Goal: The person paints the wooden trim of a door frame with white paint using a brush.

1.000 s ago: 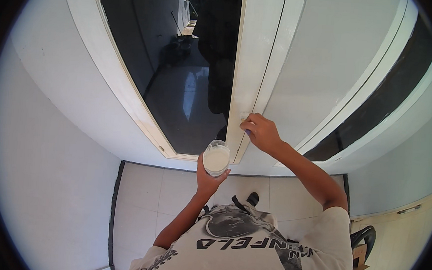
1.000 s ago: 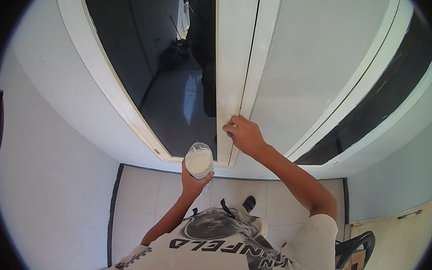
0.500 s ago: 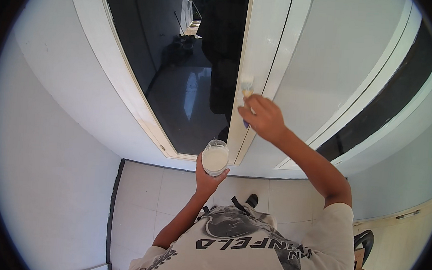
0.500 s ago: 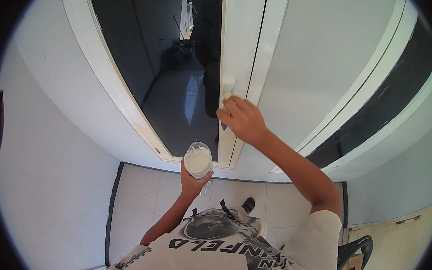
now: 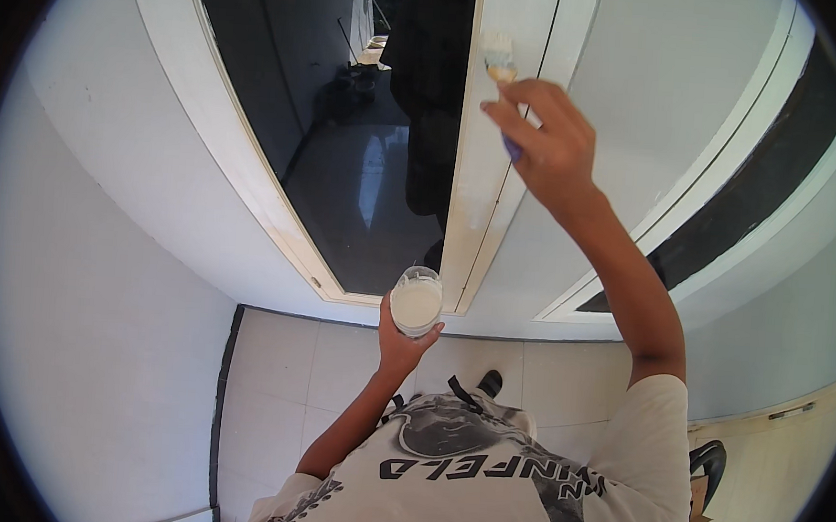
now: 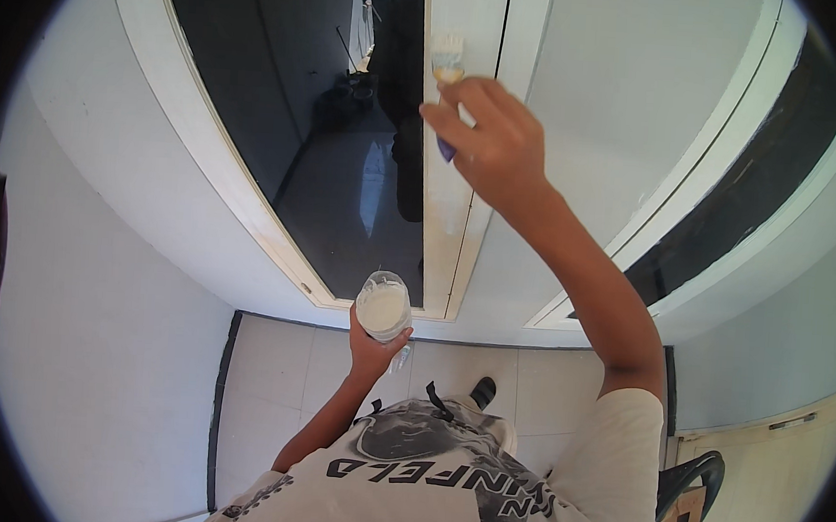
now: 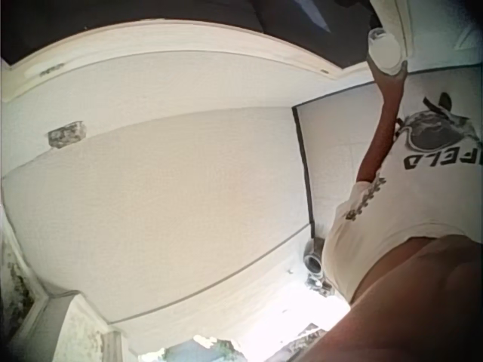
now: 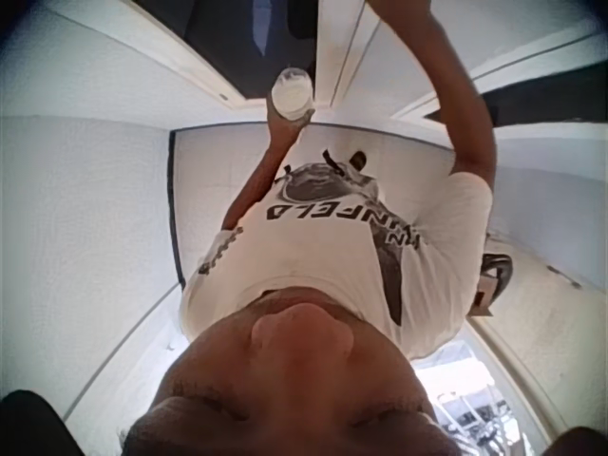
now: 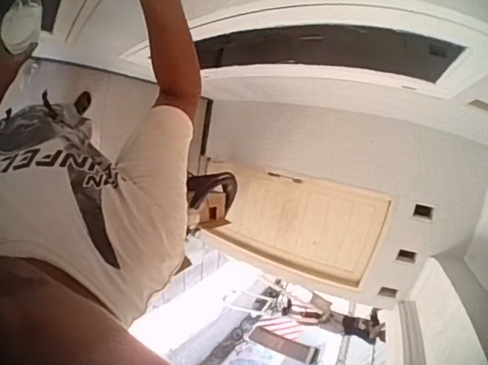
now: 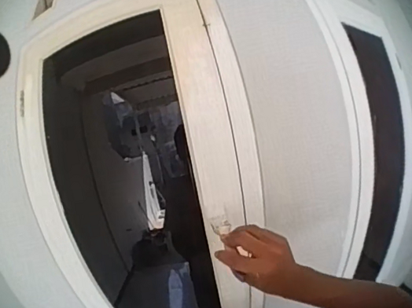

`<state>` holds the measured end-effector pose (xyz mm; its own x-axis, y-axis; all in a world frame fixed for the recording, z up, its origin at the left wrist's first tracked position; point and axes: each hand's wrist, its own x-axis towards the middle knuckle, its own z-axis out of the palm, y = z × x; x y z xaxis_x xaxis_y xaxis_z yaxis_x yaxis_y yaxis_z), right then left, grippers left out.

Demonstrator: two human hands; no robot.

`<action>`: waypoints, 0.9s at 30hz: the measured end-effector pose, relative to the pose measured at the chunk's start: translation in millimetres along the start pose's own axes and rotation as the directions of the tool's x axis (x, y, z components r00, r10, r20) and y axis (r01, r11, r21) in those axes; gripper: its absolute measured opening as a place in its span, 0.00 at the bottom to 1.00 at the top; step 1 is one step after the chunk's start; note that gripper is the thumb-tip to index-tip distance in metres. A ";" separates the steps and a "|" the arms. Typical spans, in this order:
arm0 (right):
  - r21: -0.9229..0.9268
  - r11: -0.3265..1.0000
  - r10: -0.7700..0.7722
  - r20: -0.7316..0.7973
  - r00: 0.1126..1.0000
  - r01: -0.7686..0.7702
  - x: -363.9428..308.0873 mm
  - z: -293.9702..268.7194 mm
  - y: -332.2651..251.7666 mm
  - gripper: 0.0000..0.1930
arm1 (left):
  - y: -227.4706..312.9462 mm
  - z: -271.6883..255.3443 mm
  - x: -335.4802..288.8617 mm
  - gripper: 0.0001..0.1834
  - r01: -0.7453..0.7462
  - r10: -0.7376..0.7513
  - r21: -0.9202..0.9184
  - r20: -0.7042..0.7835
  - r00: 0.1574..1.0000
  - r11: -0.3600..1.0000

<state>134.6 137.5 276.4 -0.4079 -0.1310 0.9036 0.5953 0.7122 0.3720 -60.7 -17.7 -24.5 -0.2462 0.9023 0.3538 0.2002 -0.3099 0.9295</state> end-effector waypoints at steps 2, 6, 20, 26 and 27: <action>0.024 1.000 -0.005 0.123 0.992 0.002 -48.0 12.3 -18.2 0.11 | 2.3 1.3 0.1 0.50 -0.005 0.005 0.010 0.008 1.000 1.000; 0.189 0.964 0.083 0.454 0.887 -0.187 -142.8 25.1 -75.9 0.10 | 2.7 2.2 0.5 0.50 0.001 -0.001 0.004 -0.008 1.000 1.000; 0.126 0.982 0.111 0.202 0.973 -0.138 -71.8 8.7 -35.5 0.16 | 2.1 2.4 -3.3 0.49 -0.005 0.004 -0.035 -0.012 1.000 0.999; 0.329 0.493 0.613 0.526 0.590 -0.806 -134.9 -0.6 -97.5 0.06 | -4.2 -6.3 -7.3 0.51 -0.067 0.067 0.095 0.001 0.998 0.993; 0.349 0.403 0.685 0.498 0.531 -0.846 -121.9 -12.7 -94.1 0.04 | -3.5 -7.5 -8.3 0.51 -0.101 0.098 0.146 0.026 0.995 0.984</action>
<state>137.1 77.7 133.9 -0.1533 0.7618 0.6294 0.3437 0.6383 -0.6888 -66.4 -26.3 -29.9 -0.2002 0.8751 0.4406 0.3602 -0.3524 0.8637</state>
